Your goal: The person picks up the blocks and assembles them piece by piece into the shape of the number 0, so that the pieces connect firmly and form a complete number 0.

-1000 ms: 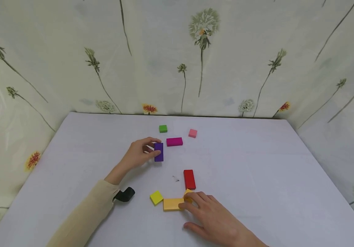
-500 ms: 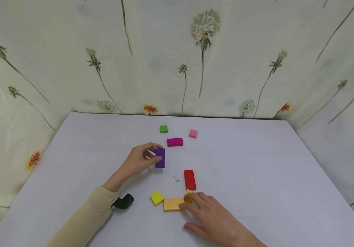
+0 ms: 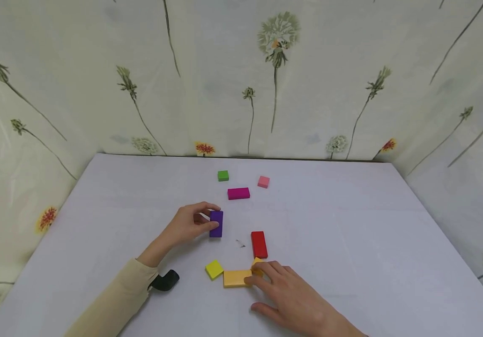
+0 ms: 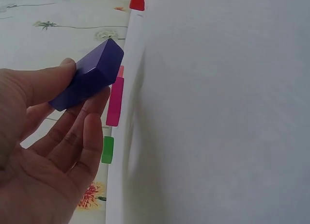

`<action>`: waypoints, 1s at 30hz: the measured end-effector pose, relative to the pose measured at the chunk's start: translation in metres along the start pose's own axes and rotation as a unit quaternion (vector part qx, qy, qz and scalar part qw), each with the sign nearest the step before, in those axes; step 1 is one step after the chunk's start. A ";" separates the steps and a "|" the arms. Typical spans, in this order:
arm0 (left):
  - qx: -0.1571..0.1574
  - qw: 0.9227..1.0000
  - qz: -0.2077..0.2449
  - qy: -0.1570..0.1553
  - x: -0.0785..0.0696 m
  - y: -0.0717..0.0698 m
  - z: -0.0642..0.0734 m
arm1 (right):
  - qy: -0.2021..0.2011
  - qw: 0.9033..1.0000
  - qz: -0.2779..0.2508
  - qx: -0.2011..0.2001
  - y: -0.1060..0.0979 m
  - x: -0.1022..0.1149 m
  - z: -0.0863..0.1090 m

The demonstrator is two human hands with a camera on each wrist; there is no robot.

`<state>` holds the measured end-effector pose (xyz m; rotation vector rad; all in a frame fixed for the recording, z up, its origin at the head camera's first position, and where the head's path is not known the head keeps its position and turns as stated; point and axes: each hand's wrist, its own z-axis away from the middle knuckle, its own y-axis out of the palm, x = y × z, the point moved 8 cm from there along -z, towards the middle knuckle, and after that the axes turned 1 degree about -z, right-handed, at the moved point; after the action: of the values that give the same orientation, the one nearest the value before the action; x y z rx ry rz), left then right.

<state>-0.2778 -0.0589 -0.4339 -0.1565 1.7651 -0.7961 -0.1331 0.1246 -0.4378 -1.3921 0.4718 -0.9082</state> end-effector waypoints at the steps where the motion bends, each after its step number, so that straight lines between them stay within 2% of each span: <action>1: 0.003 1.000 0.001 0.000 0.001 0.001 0.001 | 0.000 1.000 0.000 0.000 0.000 0.000 0.000; 5: 0.018 1.000 0.004 -0.001 0.003 0.004 0.004 | -0.001 1.000 0.000 -0.001 0.001 0.000 0.000; 10: 0.043 0.999 0.004 -0.017 0.009 0.010 0.007 | 0.002 1.000 -0.004 0.003 0.001 -0.001 -0.001; 20: 0.066 0.997 0.012 -0.029 0.012 0.011 0.012 | 0.004 1.000 -0.005 0.007 0.001 -0.001 -0.001; 26: 0.078 0.997 -0.005 -0.016 0.009 0.011 0.016 | 0.003 1.000 -0.008 0.005 0.001 -0.001 -0.001; 30: 0.075 0.997 -0.024 0.000 0.006 0.009 0.019 | 0.001 1.000 -0.005 0.001 0.001 0.000 -0.001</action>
<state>-0.2604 -0.0626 -0.4463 -0.0993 1.6992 -0.9602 -0.1333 0.1237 -0.4386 -1.3924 0.4651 -0.9169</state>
